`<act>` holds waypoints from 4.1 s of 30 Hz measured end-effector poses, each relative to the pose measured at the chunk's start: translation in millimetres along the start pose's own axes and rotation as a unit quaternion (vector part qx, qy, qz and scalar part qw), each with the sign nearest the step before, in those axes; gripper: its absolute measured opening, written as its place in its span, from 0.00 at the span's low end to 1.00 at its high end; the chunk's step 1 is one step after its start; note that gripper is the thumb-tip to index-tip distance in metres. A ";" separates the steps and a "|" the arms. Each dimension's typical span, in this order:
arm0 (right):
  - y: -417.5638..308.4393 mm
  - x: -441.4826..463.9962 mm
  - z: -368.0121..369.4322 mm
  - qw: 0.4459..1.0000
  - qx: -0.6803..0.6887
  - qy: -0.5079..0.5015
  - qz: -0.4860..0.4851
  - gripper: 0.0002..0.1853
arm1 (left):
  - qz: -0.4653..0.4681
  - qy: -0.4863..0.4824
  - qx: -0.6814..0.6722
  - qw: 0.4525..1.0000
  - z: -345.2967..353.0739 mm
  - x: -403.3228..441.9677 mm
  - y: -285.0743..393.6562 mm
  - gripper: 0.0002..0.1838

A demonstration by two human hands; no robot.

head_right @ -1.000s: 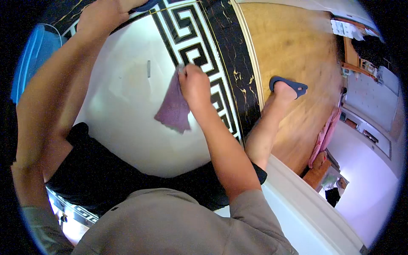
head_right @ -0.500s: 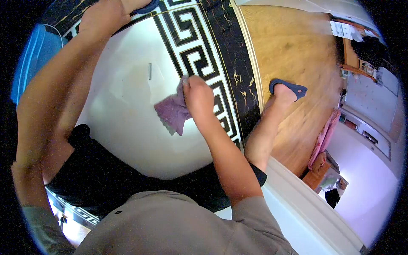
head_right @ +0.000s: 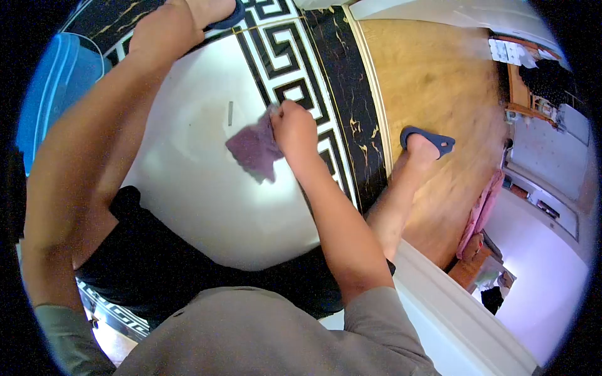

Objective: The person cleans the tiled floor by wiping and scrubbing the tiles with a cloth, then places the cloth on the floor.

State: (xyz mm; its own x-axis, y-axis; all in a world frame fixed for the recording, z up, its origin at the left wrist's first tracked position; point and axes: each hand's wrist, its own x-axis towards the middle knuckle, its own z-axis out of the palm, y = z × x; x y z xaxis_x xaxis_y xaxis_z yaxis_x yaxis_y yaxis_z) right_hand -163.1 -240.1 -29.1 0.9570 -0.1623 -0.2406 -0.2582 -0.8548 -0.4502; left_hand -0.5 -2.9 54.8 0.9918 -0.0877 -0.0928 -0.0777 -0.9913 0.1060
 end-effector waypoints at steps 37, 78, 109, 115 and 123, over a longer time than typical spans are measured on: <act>-32.4 82.1 -2.2 0.993 -0.075 -0.039 -0.086 0.10 | 0.004 0.027 0.002 1.000 19.6 6.7 -5.3 0.31; -76.0 173.4 15.3 0.997 0.024 -0.019 -0.073 0.17 | 0.022 0.033 0.023 0.999 19.0 5.5 -3.9 0.31; -51.1 126.2 9.2 0.995 0.021 -0.014 -0.096 0.12 | 0.009 0.030 0.016 0.999 16.0 8.5 -2.5 0.29; -10.9 43.2 -7.9 0.996 0.040 -0.071 -0.043 0.11 | 0.016 0.072 0.007 0.997 27.9 11.5 -6.3 0.30; -75.3 142.3 12.7 0.995 -0.029 0.015 -0.095 0.11 | 0.020 0.048 0.043 0.998 23.1 11.7 -5.3 0.34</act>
State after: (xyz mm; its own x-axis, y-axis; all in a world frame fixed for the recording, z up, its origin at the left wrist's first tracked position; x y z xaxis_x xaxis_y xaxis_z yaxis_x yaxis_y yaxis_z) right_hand -9.1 -192.6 -40.3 0.9916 -0.0081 -0.1294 -0.0641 -0.8983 -0.4347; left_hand 9.2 -1.0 30.3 0.9925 -0.1226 0.0047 -0.1226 -0.9922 0.0227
